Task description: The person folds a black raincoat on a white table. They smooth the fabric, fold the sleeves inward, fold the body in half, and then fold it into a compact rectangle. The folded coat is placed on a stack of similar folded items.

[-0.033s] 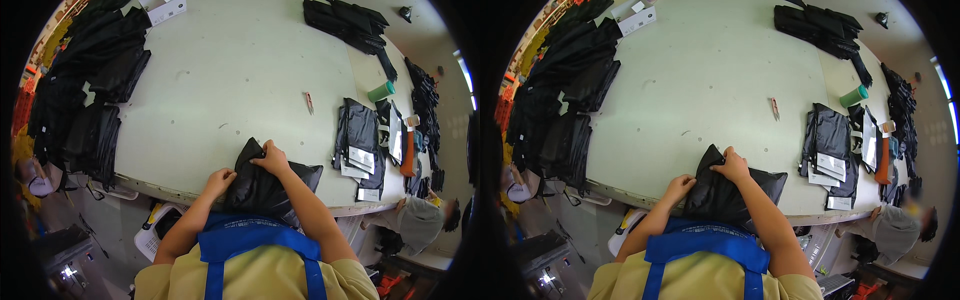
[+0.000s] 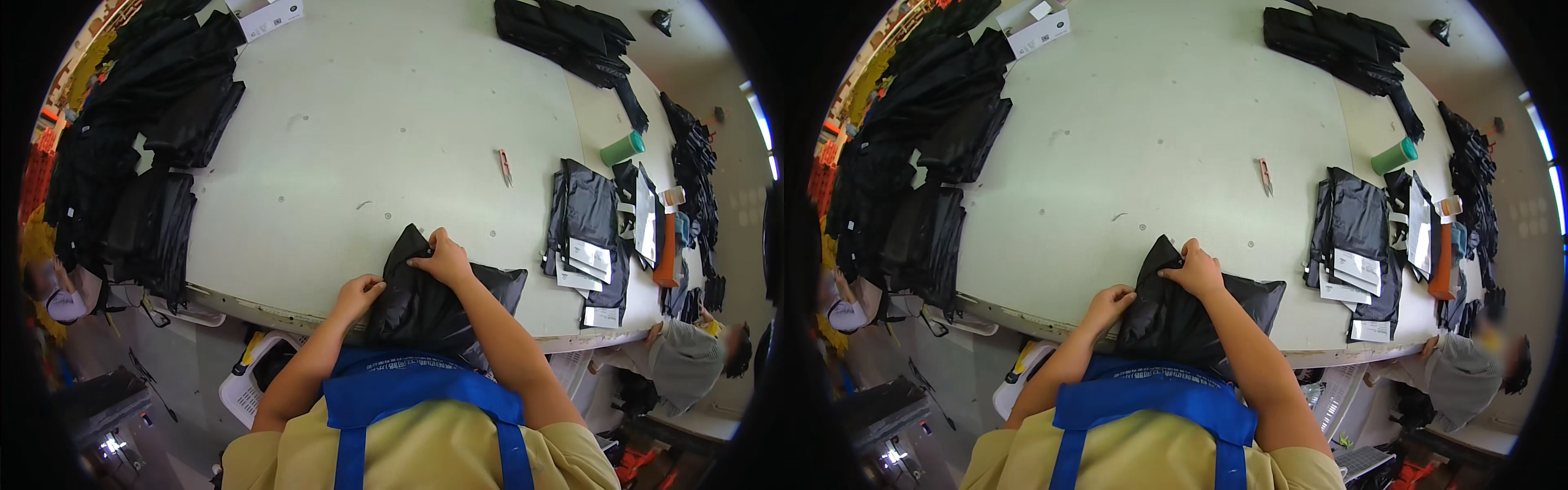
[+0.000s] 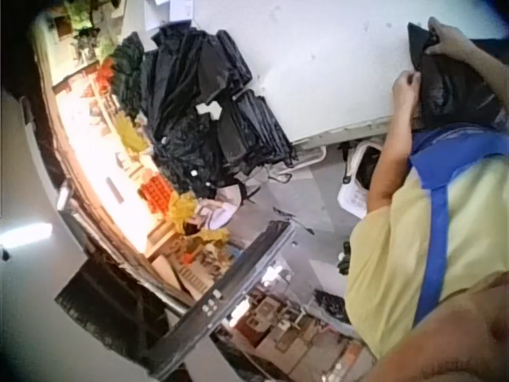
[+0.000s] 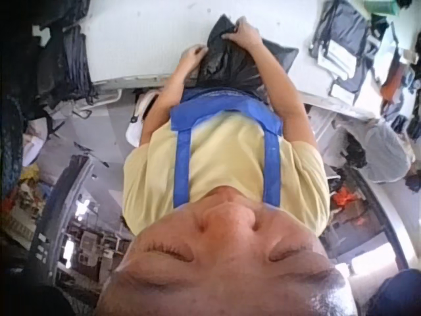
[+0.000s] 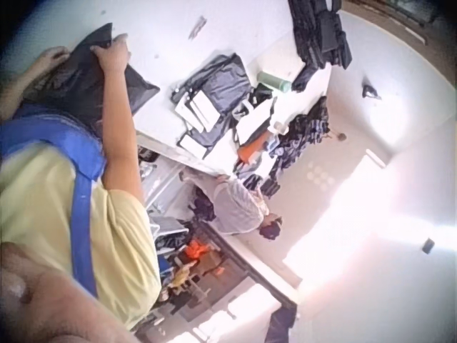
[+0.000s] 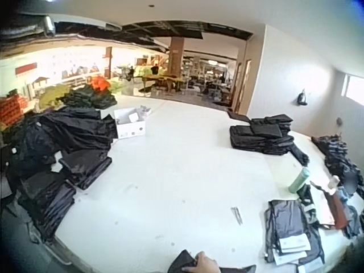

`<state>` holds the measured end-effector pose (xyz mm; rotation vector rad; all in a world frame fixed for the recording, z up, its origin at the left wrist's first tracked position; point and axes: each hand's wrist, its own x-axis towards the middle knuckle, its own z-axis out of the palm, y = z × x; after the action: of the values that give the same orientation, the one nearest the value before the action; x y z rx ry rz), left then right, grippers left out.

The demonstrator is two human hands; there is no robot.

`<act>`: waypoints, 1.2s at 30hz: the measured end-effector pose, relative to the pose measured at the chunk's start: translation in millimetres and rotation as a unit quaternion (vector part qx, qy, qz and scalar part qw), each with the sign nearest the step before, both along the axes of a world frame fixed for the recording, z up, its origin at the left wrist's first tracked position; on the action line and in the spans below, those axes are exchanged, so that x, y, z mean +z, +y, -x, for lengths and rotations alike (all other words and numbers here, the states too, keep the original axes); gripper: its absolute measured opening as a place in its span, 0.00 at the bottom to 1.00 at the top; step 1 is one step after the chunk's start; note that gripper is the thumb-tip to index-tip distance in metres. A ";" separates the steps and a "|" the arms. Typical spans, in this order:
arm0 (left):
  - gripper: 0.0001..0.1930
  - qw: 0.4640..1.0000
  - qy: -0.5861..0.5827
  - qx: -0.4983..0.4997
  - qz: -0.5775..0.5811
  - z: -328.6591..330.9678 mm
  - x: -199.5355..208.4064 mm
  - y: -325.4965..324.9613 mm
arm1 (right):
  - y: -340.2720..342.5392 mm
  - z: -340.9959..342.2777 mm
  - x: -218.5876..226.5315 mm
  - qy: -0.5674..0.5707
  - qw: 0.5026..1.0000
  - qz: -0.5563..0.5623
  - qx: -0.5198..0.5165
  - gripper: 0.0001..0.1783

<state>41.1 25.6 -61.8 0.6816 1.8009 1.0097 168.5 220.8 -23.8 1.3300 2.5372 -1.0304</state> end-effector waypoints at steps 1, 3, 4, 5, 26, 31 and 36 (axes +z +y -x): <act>0.10 0.999 -0.048 -0.003 -0.005 -0.5 -5.6 -2.7 | -2.0 0.7 0.9 -0.001 1.000 0.001 -0.008 0.33; 0.11 0.989 -0.143 -0.017 -0.018 4.1 -11.8 -3.0 | -5.5 0.3 -8.0 -0.013 0.999 -0.023 -0.025 0.30; 0.11 0.994 -0.103 -0.045 -0.006 6.8 -9.7 -0.4 | -5.6 -0.3 -11.9 -0.019 0.998 -0.037 -0.038 0.29; 0.11 0.995 -0.061 -0.076 0.005 10.2 -6.1 1.5 | -1.8 1.2 -15.3 -0.012 0.998 -0.035 -0.052 0.28; 0.24 0.992 -0.064 -0.047 -0.094 -4.7 19.6 32.0 | -85.6 -54.0 70.4 0.299 0.938 -0.177 -0.001 0.33; 0.09 0.982 0.091 -0.145 -0.077 -6.0 70.0 22.1 | -75.0 -60.3 70.6 0.338 0.935 -0.049 -0.094 0.33; 0.10 0.925 0.206 -0.318 -0.038 -8.0 66.0 17.0 | -72.3 -63.0 61.6 0.340 0.935 -0.057 -0.085 0.32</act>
<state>49.1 42.6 4.2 1.4975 1.6958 0.5143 231.5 148.5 37.8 1.4287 3.0316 -1.6420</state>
